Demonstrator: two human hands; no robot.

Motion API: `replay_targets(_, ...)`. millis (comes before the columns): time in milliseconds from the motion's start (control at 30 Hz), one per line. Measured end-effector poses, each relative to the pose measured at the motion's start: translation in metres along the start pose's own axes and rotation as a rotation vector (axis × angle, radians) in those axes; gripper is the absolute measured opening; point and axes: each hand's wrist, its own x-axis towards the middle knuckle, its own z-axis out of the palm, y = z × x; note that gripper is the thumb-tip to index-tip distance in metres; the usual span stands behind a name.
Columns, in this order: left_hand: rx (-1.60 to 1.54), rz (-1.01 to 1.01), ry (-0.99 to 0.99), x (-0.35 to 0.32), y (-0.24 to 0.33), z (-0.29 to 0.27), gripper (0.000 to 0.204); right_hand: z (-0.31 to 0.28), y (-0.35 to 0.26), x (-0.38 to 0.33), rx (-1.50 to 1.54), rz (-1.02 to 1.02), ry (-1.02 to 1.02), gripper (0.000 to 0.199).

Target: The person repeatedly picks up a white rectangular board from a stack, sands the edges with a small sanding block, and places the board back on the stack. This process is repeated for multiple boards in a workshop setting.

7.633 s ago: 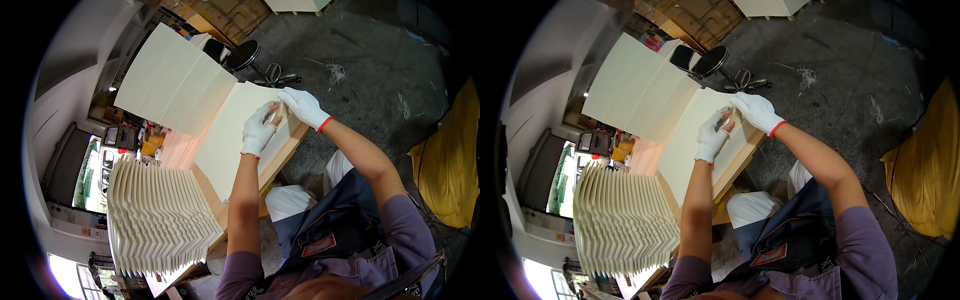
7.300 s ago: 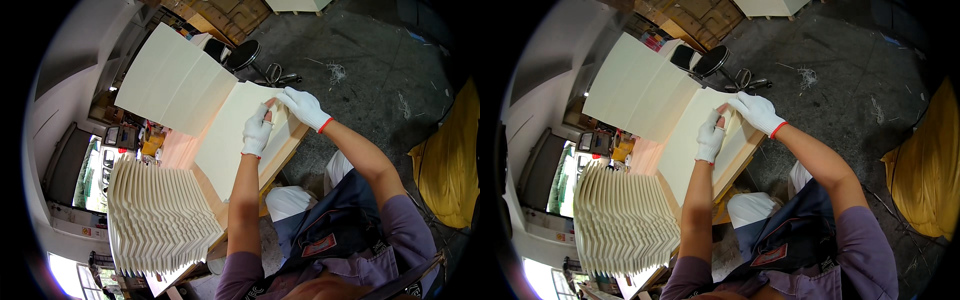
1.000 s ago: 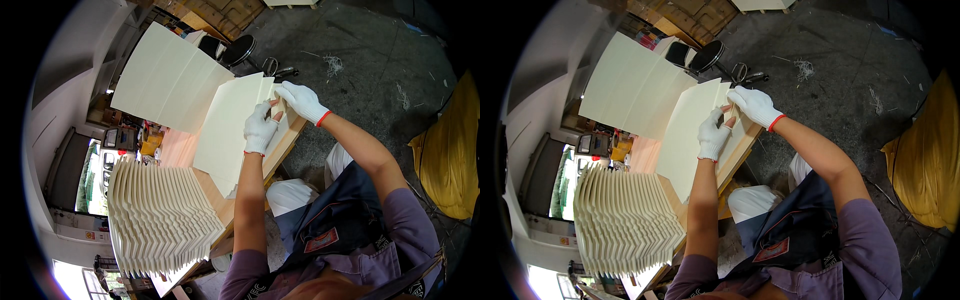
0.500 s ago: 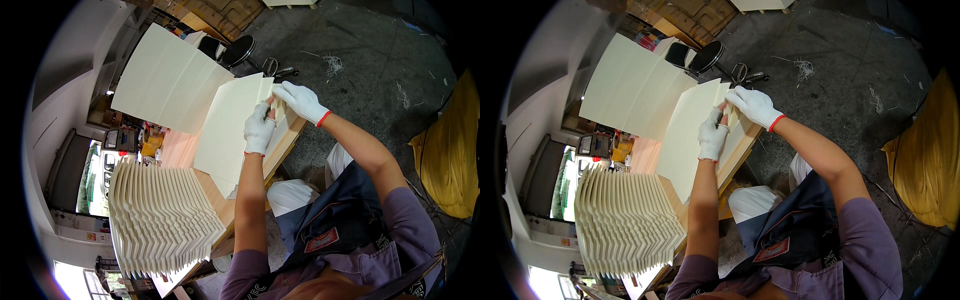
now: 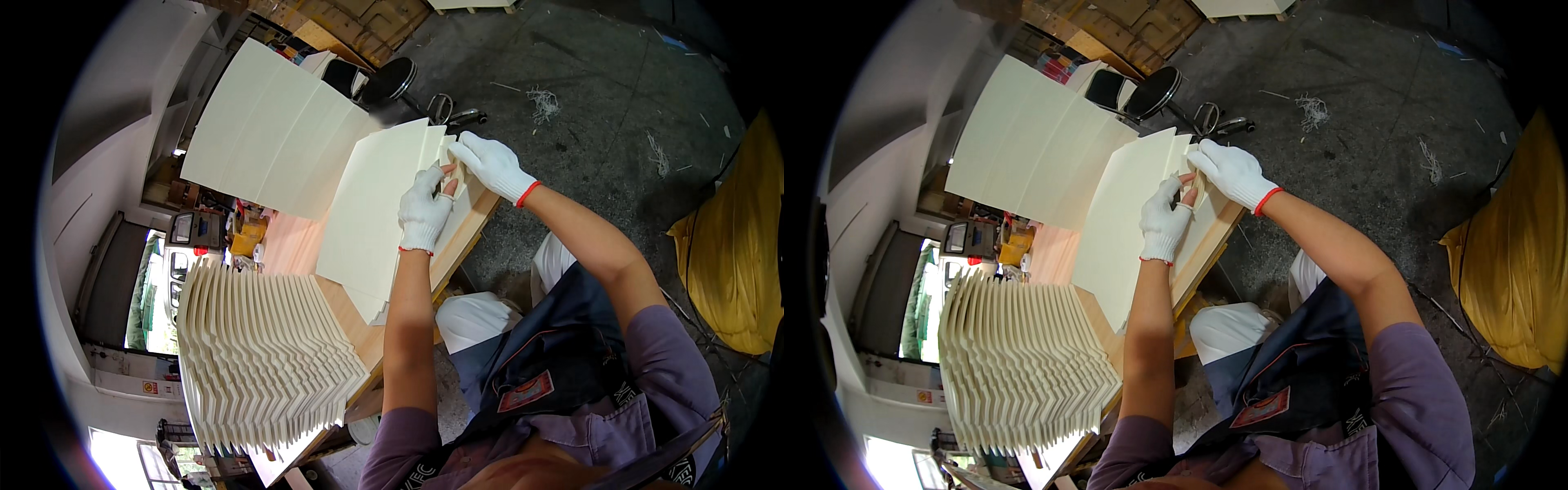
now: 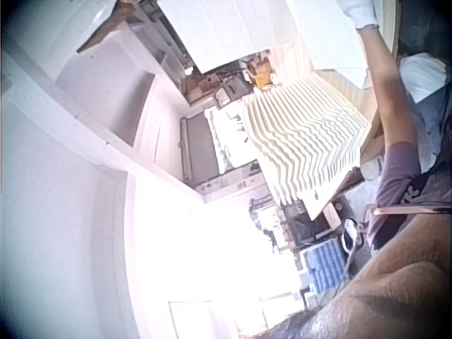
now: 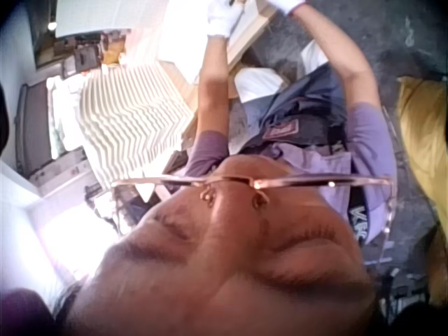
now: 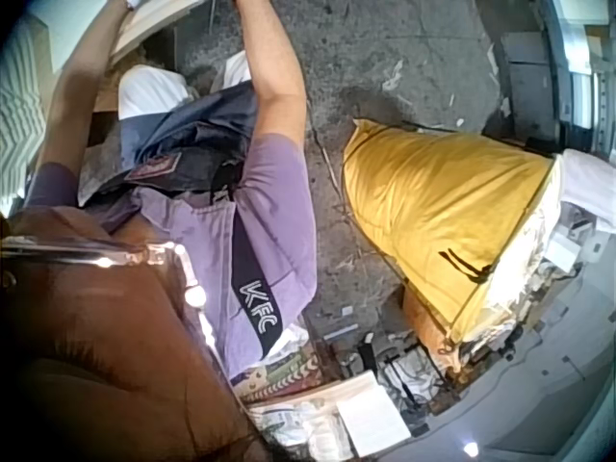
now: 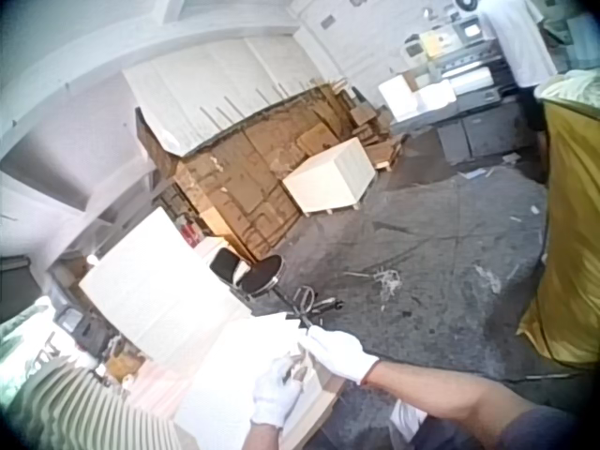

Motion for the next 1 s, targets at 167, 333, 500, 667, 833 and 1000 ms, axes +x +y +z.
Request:
replay_targets(167,-0.085,0.059,0.094,0.000,-0.009,0.008,0.026,-0.002,-0.002,-0.001,0.012,0.017,-0.012,0.041)
replay_targets(333,-0.042,0.056,0.067,0.000,-0.009,0.005,0.027,0.000,-0.001,-0.001,0.035,0.016,0.003,0.040)
replay_targets(500,0.052,0.094,0.036,-0.001,-0.007,0.006,0.031,0.003,0.005,-0.001,0.027,-0.007,0.034,0.039)
replay_targets(667,0.118,0.120,0.036,0.000,-0.011,0.011,0.040,0.000,0.000,-0.001,0.043,0.036,0.016,0.040)
replay_targets(833,0.248,0.106,0.130,-0.008,-0.005,0.008,0.051,-0.010,-0.020,-0.006,0.451,0.095,0.257,0.038)
replay_targets(1000,0.108,0.264,0.436,-0.027,-0.004,0.003,0.044,0.025,-0.054,-0.018,1.435,0.671,-0.179,0.034)
